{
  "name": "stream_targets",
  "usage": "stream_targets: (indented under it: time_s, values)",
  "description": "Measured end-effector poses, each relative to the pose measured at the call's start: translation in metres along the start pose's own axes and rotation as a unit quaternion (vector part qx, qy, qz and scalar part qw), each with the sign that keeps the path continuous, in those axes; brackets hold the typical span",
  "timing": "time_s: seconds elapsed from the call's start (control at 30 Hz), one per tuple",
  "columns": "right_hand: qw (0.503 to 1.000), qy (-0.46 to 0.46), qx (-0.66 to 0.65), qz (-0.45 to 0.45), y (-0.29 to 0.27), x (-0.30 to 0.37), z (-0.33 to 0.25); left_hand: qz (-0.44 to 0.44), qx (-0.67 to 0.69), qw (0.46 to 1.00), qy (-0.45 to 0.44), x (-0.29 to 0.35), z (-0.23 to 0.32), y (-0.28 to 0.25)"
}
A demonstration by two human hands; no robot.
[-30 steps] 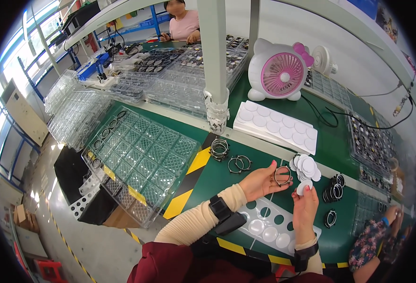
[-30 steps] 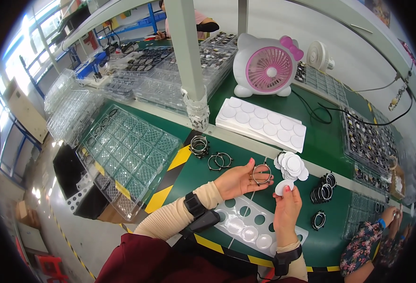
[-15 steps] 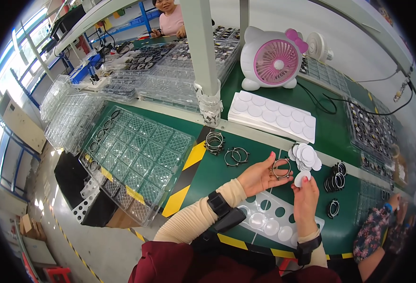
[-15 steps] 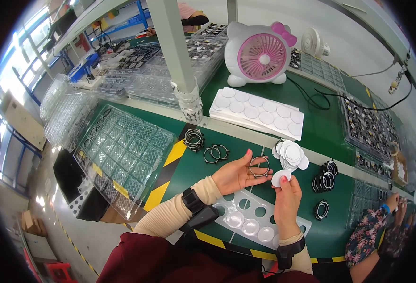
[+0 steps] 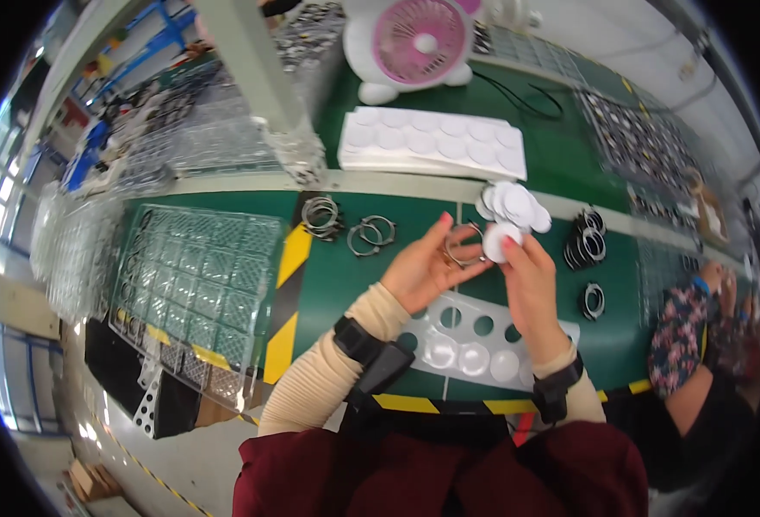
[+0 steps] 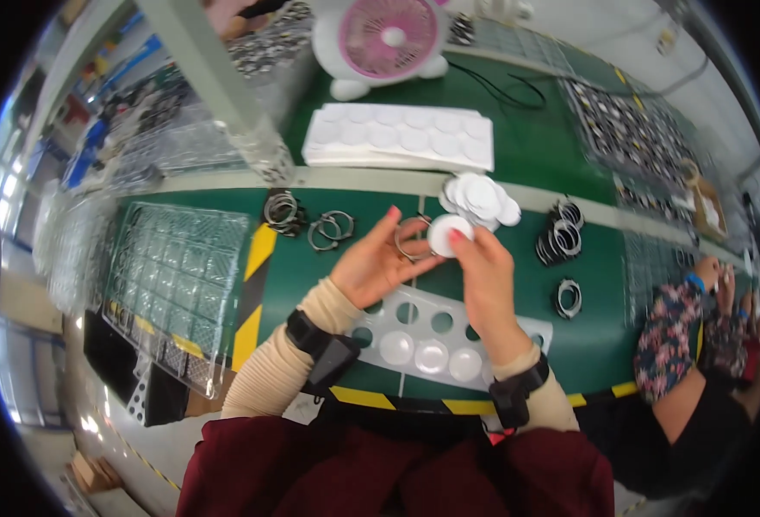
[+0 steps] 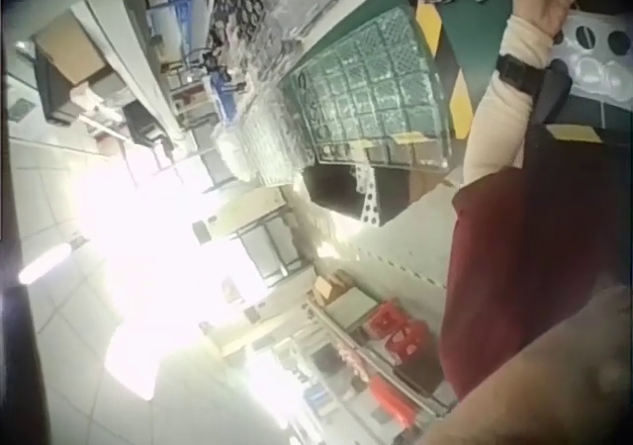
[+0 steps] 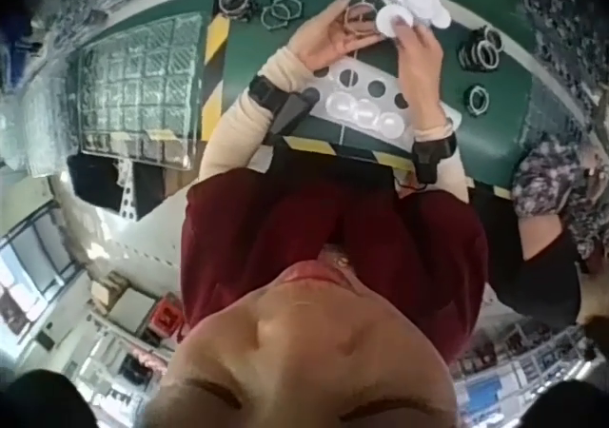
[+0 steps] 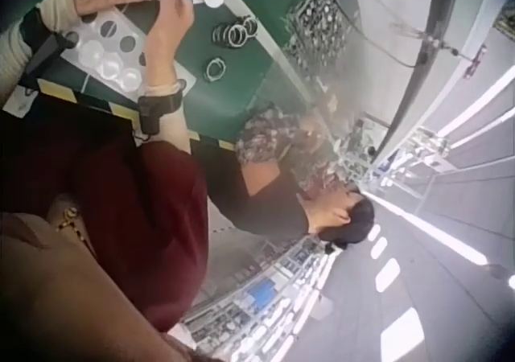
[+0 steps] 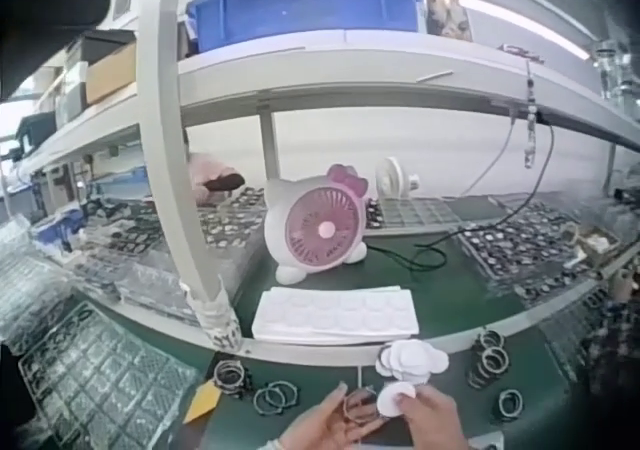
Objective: The person assembles watch components by hand, pressing a white disc into a metal frame and then applying a small circular sticker to the back. The person repeats this process, placing the finished units onto a tray.
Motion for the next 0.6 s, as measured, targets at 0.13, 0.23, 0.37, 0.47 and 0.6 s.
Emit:
stream_targets:
  time_s: [0.13,0.23,0.37,0.47,0.6]
  values:
    - [0.999,0.049,0.004,-0.018,0.004,-0.003,0.011,0.011,-0.022,1.0,-0.007,-0.003,-0.003,0.003]
    - [0.997,0.078,0.016,-0.021,0.006,0.001,0.019,0.029,-0.034,0.999,-0.017,0.0,-0.009,0.002]
    - [0.998,0.048,-0.028,0.002,0.011,0.007,0.01,0.041,-0.046,0.998,-0.03,0.001,-0.015,-0.001]
    - [0.999,0.049,-0.015,0.016,0.008,0.009,0.014,0.052,-0.049,0.997,-0.035,0.002,-0.018,-0.005]
    - [0.999,0.024,0.02,0.021,0.005,0.007,0.016,0.056,-0.069,0.995,-0.039,0.002,-0.018,-0.003]
Point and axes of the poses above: each hand's wrist, its own x-axis away from the middle knuckle, its own y-axis out of the palm, z = x × y, the point moved 7 cm from there along -x, towards the middle knuckle
